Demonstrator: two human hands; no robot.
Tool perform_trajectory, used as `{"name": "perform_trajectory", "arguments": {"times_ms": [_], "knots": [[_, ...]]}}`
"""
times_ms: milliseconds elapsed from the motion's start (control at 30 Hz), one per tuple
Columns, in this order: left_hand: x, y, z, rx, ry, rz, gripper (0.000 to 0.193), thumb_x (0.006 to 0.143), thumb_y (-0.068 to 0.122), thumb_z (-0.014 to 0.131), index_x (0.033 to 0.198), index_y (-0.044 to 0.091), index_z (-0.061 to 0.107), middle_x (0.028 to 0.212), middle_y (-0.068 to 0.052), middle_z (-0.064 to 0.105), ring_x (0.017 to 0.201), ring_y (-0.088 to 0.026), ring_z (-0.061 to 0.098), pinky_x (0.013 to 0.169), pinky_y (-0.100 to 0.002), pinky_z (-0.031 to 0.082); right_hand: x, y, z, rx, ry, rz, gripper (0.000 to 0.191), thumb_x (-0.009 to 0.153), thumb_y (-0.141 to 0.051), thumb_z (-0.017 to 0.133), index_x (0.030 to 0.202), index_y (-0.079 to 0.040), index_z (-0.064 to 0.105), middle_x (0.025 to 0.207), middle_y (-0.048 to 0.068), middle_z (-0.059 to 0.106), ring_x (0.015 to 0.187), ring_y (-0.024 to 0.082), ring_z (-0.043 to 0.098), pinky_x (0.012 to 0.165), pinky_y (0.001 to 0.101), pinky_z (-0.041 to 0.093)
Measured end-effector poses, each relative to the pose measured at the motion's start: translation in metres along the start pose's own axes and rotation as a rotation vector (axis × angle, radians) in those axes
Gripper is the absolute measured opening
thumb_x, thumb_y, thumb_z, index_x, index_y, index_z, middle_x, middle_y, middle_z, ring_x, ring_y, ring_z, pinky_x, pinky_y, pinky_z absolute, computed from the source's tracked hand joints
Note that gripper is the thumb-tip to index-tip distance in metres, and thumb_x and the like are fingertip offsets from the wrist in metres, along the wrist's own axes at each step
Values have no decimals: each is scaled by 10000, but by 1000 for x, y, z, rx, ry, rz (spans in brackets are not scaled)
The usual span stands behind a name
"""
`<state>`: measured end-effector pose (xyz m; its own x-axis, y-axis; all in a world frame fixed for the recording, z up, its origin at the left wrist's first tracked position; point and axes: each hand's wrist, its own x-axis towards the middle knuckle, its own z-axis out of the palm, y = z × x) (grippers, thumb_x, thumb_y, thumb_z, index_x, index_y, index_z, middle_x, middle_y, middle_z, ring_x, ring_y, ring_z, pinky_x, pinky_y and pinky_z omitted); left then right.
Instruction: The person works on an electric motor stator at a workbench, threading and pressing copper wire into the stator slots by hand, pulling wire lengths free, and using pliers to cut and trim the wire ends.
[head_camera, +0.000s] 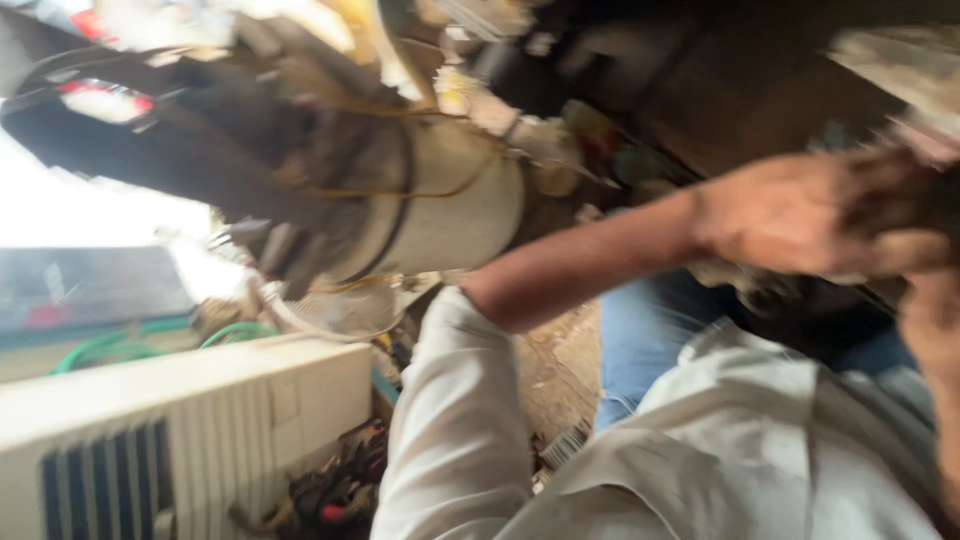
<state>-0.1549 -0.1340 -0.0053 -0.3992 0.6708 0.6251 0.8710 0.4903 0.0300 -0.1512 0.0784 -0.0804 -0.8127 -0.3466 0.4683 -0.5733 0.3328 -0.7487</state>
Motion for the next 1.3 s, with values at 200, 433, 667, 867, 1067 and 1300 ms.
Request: {"name": "perform_trajectory", "arguments": {"times_ms": [200, 433, 667, 867, 1067, 1300], "knots": [[1, -12, 10, -146, -74, -94, 242, 919, 109, 705, 1139, 56, 619, 1050, -175, 658, 1039, -361, 686, 952, -431, 572, -8, 16, -17, -34, 105, -21, 131, 1050, -74, 680, 1108, 27, 619, 1073, 219, 669, 916, 341, 666, 804, 375, 558], [17, -20, 0, -272, -108, -87, 290, 885, 110, 720, 1128, 1, 603, 1171, -205, 680, 1131, -369, 658, 1052, -429, 538, 13, 1, -24, -246, 138, -238, 192, 923, -20, 769, 937, -46, 579, 998, 157, 681, 974, 361, 656, 995, 485, 511], [35, -19, -23, 27, -207, 4, 252, 813, 82, 744, 1038, 58, 633, 1058, -97, 725, 960, -247, 721, 890, -335, 597, 19, -3, -29, -219, 155, -233, 230, 959, -49, 809, 897, -75, 589, 955, 91, 709, 946, 293, 676, 1060, 494, 486], [38, -15, -11, -211, -166, -102, 370, 875, 0, 797, 1192, 18, 609, 1093, -62, 716, 905, -250, 702, 781, -373, 576, 15, -5, -38, -207, 140, -176, 258, 965, -34, 825, 872, -101, 595, 980, 59, 741, 949, 269, 677, 1068, 459, 458], [30, -18, 5, -267, -175, -99, 393, 874, 70, 859, 1138, 60, 568, 1053, -57, 678, 908, -262, 695, 782, -394, 567, 17, -8, -40, -177, 130, -171, 224, 928, 10, 785, 886, -102, 595, 993, 53, 735, 955, 251, 680, 1098, 469, 449], [26, -21, 7, -240, -207, -119, 372, 917, 61, 840, 1174, 55, 570, 1109, -68, 671, 958, -278, 700, 888, -399, 603, 24, -11, -41, -166, 121, -150, 252, 955, -26, 798, 878, -95, 569, 967, 48, 718, 903, 266, 665, 1076, 469, 452]]}}
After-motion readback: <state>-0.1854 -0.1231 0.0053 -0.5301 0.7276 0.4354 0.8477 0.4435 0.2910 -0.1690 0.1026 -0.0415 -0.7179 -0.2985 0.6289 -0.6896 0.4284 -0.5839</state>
